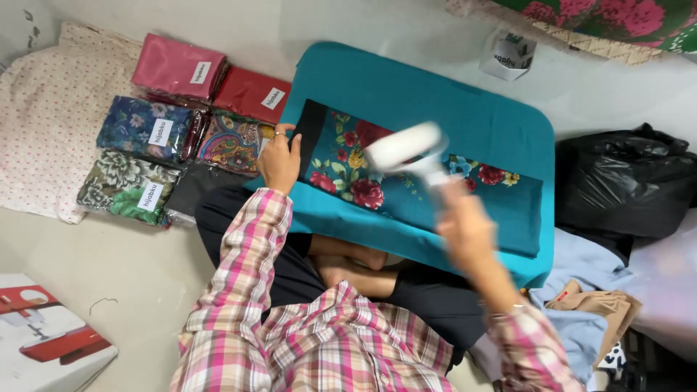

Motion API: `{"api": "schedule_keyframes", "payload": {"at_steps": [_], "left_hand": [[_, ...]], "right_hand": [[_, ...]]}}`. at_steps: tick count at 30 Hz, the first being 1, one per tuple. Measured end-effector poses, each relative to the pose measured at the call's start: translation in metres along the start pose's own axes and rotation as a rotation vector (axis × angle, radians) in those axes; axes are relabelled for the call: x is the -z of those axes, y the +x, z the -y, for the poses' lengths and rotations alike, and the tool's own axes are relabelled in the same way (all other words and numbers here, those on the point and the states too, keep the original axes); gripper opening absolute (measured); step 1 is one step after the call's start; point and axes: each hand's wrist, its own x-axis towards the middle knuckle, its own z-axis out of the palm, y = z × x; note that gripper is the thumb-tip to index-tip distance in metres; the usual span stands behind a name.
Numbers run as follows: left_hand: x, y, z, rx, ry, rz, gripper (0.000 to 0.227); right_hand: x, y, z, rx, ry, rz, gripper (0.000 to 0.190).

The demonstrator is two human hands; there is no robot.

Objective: Lint-rolling a folded hijab and placing it into a clear plastic packaging bag.

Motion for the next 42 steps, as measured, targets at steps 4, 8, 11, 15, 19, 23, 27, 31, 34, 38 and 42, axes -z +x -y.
{"api": "schedule_keyframes", "payload": {"at_steps": [4, 8, 11, 15, 19, 23, 27, 31, 34, 38, 42], "left_hand": [[-0.009, 0.001, 0.008, 0.018, 0.061, -0.045, 0.025], [-0.025, 0.007, 0.024, -0.025, 0.119, -0.116, 0.024], [-0.031, 0.009, 0.030, -0.052, 0.148, -0.161, 0.026], [-0.030, 0.007, 0.030, -0.038, 0.149, -0.172, 0.026], [-0.028, 0.007, 0.027, -0.027, 0.141, -0.144, 0.024], [-0.027, 0.006, 0.023, -0.035, 0.176, -0.153, 0.022], [-0.023, 0.003, 0.020, -0.057, 0.196, -0.179, 0.022], [-0.028, 0.004, 0.024, -0.064, 0.212, -0.204, 0.023], [-0.026, 0.005, 0.022, -0.075, 0.239, -0.205, 0.025], [-0.022, 0.006, 0.017, -0.020, 0.043, -0.245, 0.036], [-0.010, -0.003, 0.009, -0.115, -0.165, -0.504, 0.054]], "right_hand": [[-0.046, 0.027, 0.090, -0.176, -0.302, 0.617, 0.078], [-0.118, 0.057, 0.091, 0.102, -0.588, 0.108, 0.057], [-0.162, 0.080, 0.081, 0.091, -0.603, 0.020, 0.055], [-0.162, 0.087, 0.093, 0.047, -0.470, 0.106, 0.060], [-0.107, 0.044, 0.120, 0.058, -0.585, 0.118, 0.061], [-0.064, 0.018, 0.141, -0.016, -0.512, 0.355, 0.062], [-0.082, 0.042, 0.133, -0.027, -0.479, 0.341, 0.063], [-0.132, 0.075, 0.107, 0.003, -0.510, 0.211, 0.063], [-0.134, 0.084, 0.113, -0.029, -0.461, 0.218, 0.062], [-0.091, 0.052, 0.141, -0.079, -0.479, 0.346, 0.065], [-0.063, 0.023, 0.155, -0.081, -0.558, 0.406, 0.062]]}}
